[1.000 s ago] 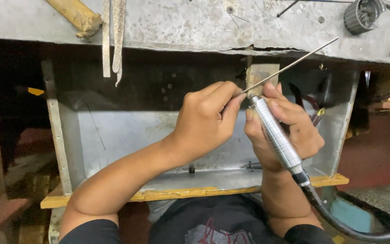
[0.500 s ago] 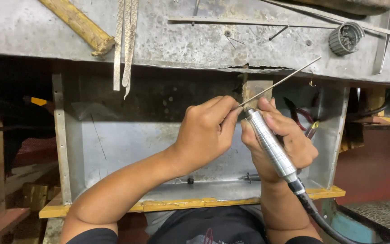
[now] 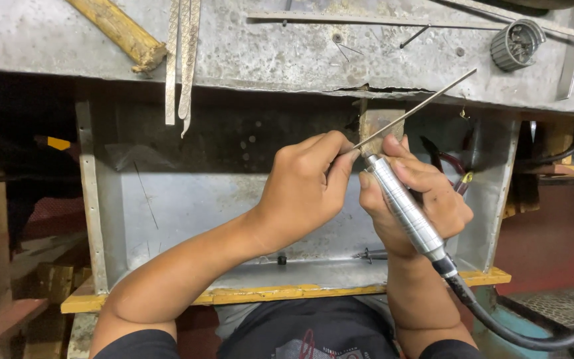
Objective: The person uses a rotary tool to grind and sharpen the tip of a thin metal rod against a stone block. They repeatedly grind the rod, pause to inspect the tip, and continue the process on the same rod throughout the clip.
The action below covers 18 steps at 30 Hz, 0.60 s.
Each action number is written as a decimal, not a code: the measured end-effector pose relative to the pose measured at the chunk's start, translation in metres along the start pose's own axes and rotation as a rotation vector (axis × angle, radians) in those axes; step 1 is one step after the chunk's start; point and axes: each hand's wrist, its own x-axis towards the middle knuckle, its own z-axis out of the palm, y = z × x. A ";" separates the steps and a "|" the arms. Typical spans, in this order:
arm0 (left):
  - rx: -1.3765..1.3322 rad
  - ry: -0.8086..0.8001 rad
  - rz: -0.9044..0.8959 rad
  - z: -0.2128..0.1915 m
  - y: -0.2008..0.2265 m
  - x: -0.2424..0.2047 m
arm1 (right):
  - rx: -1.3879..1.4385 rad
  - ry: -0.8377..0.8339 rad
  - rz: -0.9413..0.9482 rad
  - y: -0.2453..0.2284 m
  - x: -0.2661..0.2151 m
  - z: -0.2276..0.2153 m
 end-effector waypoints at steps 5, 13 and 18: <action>0.001 0.010 0.010 0.001 -0.001 0.000 | -0.023 -0.007 -0.006 0.001 0.000 -0.001; 0.022 0.015 0.019 0.002 -0.001 -0.002 | -0.010 -0.005 0.014 0.000 -0.001 0.000; 0.053 0.021 0.043 0.003 -0.002 -0.003 | -0.039 -0.004 -0.031 0.000 0.000 -0.001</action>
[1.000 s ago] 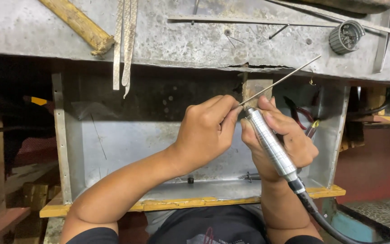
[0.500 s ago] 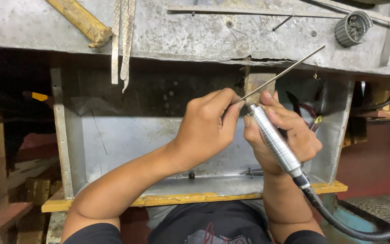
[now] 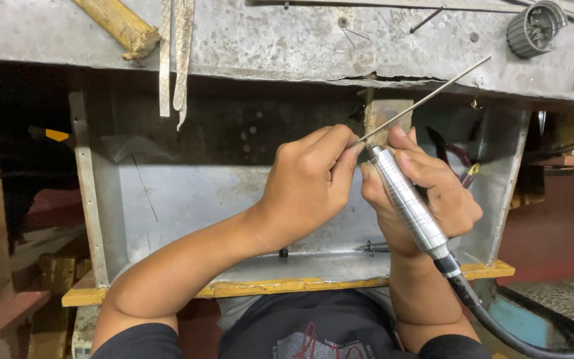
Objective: The person uses a rotary tool to grind and sharpen the tip of a thin metal rod against a stone block. They repeatedly grind the rod, pause to inspect the tip, and continue the process on the same rod throughout the clip.
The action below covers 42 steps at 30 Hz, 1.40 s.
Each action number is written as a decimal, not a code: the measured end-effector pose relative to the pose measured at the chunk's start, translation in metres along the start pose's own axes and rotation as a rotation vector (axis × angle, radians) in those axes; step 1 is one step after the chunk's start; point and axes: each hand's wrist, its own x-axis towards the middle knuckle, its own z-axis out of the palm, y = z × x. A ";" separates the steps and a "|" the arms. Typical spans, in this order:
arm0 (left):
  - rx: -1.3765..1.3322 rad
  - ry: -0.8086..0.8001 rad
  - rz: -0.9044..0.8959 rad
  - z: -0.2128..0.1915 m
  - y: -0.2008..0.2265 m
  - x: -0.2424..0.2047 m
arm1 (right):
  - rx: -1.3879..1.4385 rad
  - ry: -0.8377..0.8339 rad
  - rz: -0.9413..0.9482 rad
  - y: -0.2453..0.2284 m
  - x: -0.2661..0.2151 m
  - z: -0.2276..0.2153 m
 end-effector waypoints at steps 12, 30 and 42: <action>0.021 0.007 0.002 0.000 0.001 -0.001 | -0.016 -0.003 -0.014 0.005 -0.004 -0.002; 0.026 -0.003 -0.007 0.000 0.001 0.000 | -0.011 -0.010 0.003 0.001 0.002 -0.001; 0.095 -0.012 0.033 -0.001 -0.001 -0.002 | 0.018 0.005 0.009 0.004 -0.001 0.001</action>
